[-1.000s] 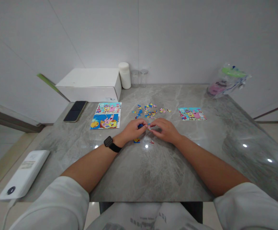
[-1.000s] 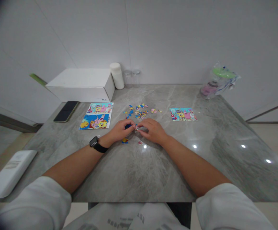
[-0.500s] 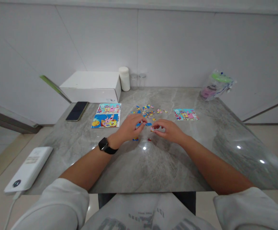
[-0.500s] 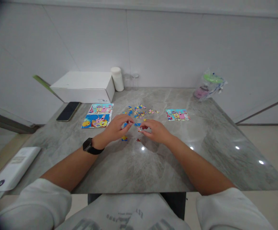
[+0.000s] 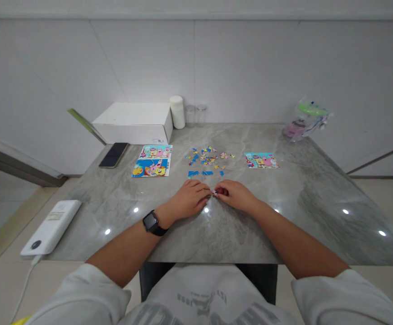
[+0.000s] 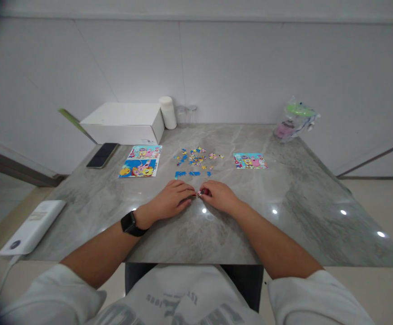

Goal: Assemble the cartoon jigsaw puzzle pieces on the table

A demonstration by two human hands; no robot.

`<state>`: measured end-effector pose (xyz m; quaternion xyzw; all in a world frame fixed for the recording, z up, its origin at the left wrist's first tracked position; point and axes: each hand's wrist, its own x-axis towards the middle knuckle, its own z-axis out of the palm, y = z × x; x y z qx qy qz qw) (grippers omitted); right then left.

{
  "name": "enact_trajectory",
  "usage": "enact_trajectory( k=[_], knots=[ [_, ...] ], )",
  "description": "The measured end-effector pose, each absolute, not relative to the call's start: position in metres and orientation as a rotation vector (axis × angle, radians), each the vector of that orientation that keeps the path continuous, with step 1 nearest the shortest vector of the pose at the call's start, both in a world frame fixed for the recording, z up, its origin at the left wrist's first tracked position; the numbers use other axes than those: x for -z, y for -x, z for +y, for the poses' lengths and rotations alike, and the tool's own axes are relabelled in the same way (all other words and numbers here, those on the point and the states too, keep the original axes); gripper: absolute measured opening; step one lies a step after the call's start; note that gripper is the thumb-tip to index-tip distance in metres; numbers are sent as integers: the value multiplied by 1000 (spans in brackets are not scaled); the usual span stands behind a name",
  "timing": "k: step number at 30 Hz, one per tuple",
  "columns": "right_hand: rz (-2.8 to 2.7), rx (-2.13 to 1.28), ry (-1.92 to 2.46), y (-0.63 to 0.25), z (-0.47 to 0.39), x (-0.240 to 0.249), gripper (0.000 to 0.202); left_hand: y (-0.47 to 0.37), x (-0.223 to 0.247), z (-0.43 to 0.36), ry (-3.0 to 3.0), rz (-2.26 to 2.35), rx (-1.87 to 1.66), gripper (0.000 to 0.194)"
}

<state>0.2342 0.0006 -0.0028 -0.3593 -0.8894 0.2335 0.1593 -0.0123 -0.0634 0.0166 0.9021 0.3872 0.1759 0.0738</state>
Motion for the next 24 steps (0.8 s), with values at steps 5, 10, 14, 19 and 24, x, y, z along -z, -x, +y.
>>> enact_trajectory(
  k=[5,10,14,19,24],
  knots=[
    [-2560,-672,1121,-228,-4,0,10,14,-13,-63,-2702,1152,-436,33],
    [-2560,-635,1141,-227,-5,2,10,17,-10,-65,-2733,1124,-398,33],
    [-2572,-619,1115,-228,-5,4,11,16,-9,-68,-2737,1123,-373,37],
    [-2584,-610,1107,-229,-6,3,12,15,-8,-70,-2749,1120,-350,37],
    [-2578,-571,1076,-229,-8,1,15,14,-7,-70,-2758,1132,-336,38]
  ],
)
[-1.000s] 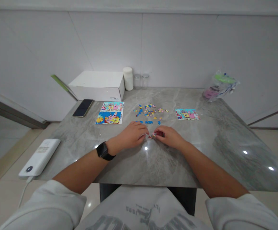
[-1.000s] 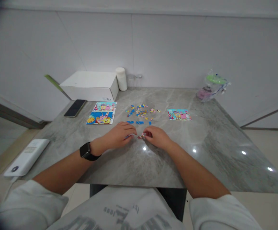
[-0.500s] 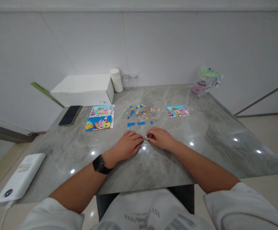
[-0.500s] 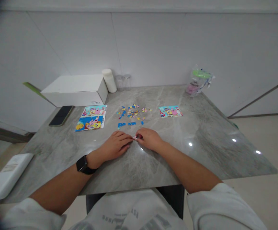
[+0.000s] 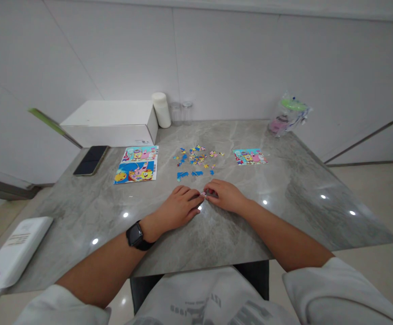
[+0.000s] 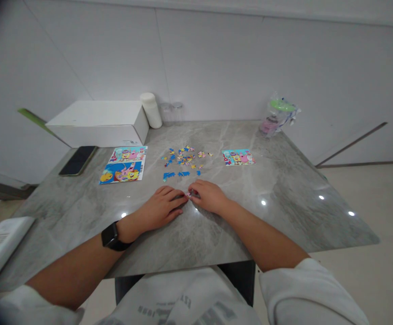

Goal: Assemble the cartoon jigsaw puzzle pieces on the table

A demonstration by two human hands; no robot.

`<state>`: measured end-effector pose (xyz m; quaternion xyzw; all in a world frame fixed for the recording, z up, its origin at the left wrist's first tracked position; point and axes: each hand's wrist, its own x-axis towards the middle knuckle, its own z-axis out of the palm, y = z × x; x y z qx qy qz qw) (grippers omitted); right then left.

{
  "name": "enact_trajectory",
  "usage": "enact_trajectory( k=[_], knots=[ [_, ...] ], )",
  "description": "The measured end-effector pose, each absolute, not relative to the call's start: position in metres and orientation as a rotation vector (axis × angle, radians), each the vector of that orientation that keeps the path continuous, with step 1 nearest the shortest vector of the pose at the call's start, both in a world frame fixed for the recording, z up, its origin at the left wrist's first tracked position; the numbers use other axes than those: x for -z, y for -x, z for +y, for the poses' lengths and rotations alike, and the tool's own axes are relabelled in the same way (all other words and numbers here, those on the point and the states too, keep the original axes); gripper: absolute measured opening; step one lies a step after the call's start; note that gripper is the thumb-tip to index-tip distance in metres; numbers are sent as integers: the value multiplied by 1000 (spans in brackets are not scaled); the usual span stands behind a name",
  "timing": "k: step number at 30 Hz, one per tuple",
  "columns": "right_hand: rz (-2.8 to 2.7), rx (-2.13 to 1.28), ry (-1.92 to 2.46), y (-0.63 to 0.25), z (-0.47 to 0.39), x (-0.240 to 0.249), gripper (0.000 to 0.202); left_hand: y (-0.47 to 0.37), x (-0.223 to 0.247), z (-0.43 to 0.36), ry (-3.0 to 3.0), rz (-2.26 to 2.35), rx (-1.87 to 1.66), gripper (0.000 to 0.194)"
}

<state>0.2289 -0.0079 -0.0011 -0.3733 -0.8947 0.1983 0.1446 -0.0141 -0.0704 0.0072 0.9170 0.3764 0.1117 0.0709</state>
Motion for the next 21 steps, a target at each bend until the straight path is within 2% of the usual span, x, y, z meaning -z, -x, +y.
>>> enact_trajectory(
  k=[9,21],
  knots=[
    [-2598,-485,891,-228,-3,9,8,13,-5,-71,-2770,1147,-343,40],
    [-2592,-388,871,-220,1,18,12,14,-6,-70,-2755,1214,-365,41]
  ],
)
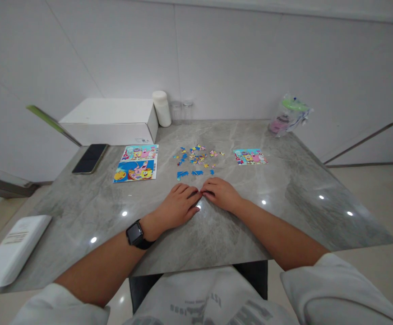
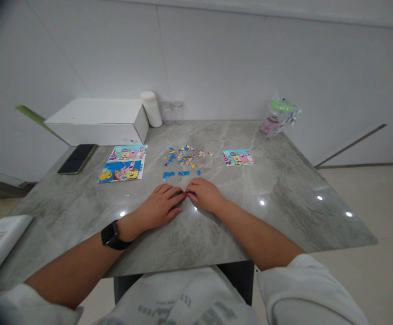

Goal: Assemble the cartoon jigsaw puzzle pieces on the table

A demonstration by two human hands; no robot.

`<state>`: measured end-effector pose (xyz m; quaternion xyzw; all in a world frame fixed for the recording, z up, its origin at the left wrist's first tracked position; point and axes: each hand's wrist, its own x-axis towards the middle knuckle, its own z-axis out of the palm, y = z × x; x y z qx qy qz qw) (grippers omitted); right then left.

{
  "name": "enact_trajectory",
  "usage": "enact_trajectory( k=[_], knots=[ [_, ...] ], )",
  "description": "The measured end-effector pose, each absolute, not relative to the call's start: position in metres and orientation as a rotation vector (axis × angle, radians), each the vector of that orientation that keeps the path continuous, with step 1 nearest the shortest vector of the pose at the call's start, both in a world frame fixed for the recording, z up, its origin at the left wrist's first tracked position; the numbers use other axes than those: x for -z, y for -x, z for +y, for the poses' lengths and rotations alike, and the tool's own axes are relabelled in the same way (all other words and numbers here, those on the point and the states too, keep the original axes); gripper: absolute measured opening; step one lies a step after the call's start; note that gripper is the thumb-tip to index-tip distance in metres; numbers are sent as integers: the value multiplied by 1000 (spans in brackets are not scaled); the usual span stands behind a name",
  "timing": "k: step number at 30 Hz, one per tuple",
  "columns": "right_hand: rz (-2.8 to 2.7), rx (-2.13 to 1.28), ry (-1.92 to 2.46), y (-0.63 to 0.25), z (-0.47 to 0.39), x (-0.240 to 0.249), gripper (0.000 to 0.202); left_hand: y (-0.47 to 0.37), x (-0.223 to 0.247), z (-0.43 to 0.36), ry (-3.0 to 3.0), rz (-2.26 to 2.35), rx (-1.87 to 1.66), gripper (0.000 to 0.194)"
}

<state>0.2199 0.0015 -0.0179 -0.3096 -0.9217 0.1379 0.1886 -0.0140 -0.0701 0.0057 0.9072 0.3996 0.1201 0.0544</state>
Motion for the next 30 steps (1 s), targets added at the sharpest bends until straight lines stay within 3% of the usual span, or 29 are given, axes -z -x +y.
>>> enact_trajectory(
  k=[23,30],
  knots=[
    [-2531,-457,874,-218,1,15,11,19,-4,-62,-2651,1248,-483,34],
    [-2166,-564,1000,-233,16,15,15,30,-11,-53,-2454,1330,-849,25]
  ],
)
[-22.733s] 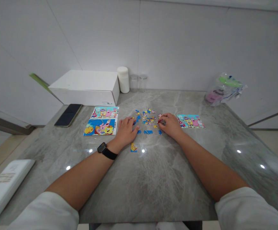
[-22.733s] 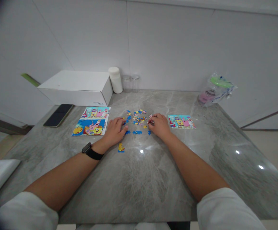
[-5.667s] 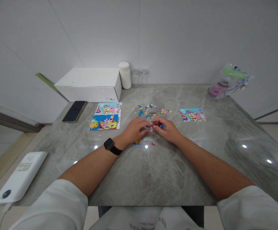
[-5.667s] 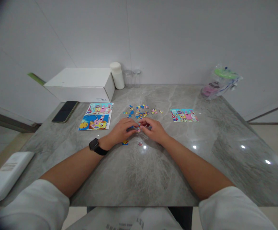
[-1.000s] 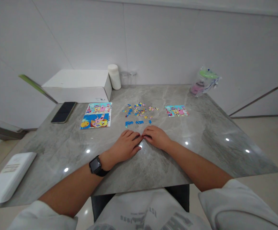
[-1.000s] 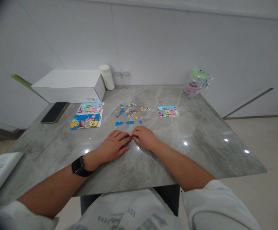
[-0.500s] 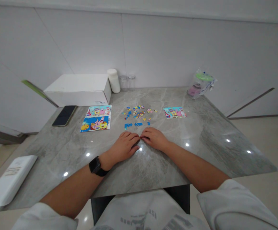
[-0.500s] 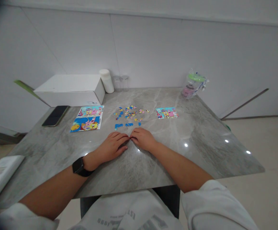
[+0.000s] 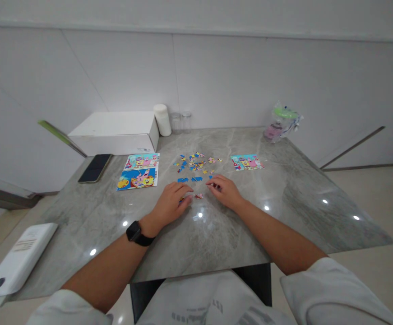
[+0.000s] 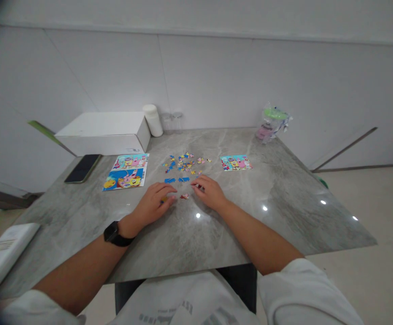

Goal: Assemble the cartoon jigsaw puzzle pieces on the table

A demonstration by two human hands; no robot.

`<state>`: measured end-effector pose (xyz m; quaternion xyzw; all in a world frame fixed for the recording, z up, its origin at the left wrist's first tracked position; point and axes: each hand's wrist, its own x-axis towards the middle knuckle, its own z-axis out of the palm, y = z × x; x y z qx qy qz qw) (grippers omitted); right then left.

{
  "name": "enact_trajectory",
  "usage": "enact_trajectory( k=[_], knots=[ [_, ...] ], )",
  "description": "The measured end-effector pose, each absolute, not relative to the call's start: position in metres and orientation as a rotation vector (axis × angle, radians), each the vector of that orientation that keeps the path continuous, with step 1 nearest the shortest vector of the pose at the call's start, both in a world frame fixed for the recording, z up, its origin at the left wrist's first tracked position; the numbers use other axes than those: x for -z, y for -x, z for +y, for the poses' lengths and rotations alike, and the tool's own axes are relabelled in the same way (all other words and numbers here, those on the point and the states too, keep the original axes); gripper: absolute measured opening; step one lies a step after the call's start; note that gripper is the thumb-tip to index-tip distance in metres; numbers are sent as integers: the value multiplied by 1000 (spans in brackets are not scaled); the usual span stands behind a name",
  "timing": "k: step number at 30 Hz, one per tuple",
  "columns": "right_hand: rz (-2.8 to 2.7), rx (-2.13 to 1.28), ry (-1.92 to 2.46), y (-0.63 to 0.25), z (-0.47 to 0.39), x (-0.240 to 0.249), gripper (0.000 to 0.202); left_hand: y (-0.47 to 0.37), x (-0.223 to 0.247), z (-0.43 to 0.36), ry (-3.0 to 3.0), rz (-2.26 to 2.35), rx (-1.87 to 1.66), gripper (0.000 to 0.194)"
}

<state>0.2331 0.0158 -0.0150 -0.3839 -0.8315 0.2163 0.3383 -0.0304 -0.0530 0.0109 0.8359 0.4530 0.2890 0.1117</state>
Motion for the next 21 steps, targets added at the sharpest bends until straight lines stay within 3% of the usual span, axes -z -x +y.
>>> enact_trajectory(
  k=[6,12,21],
  knots=[
    [-1652,-625,1268,-255,55,19,29,47,-31,-28,-1759,1586,-1266,40],
    [-1714,-533,1297,-267,110,-26,30,61,-42,14,-1705,1548,-1359,37],
    [-1743,-474,1158,-245,164,-87,30,59,0,62,-1416,1782,-1455,37]
  ],
)
